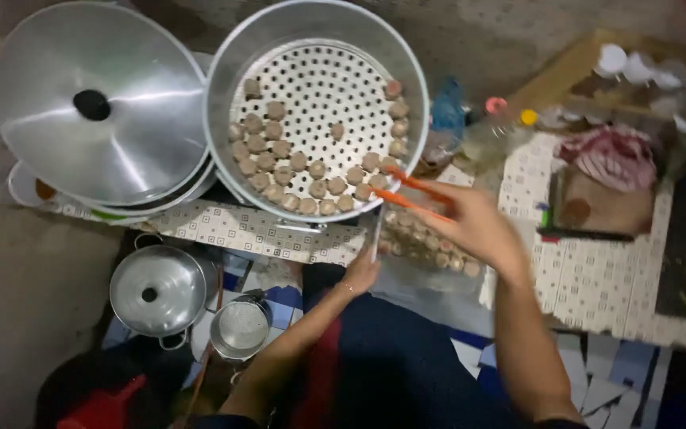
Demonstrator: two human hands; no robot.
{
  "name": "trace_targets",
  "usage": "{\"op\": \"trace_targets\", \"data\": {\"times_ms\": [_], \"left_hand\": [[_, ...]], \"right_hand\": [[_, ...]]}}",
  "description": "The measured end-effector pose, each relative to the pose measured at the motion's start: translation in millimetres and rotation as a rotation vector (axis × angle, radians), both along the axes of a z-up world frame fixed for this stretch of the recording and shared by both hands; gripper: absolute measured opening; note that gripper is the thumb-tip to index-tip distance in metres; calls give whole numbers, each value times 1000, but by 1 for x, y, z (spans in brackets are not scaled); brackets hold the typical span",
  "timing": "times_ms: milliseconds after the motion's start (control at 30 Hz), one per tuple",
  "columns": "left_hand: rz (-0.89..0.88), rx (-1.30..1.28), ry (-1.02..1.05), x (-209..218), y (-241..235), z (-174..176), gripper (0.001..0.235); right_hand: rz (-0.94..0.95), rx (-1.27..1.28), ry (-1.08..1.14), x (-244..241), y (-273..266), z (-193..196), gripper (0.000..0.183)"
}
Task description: A person uses orange tongs to transfer small, round food items from a rectangular plastic tray into a large metal steamer basket, arranging them neatly.
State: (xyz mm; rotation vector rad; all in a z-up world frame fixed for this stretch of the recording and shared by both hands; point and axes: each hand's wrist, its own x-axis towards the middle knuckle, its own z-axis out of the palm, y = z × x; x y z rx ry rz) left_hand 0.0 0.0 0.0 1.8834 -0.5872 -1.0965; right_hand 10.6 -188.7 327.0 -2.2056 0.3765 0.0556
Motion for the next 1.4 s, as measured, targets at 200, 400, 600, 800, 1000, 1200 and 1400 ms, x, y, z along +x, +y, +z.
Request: {"op": "trace_targets", "data": {"times_ms": [200,400,600,800,1000,1200,1400], "left_hand": [[0,59,40,-18,-6,-95,30],[-38,103,37,-27,-12,-94,42],[-21,114,209,-1,-14,-14,62],[61,21,345,15,-2,47,62],[99,47,248,11,-7,32,61],[98,51,176,3,7,-23,64],[111,127,140,12,7,2,65]], "right_hand": [[492,-485,122,156,35,-211,33],[633,-741,201,204,47,-291,33],[366,-131,419,205,-5,-299,51],[187,107,277,143,-10,-144,46],[-193,44,96,-25,-75,-71,40],[-498,-81,415,-192,-122,-154,42],[-569,-165,788,-253,-82,-240,45]]}}
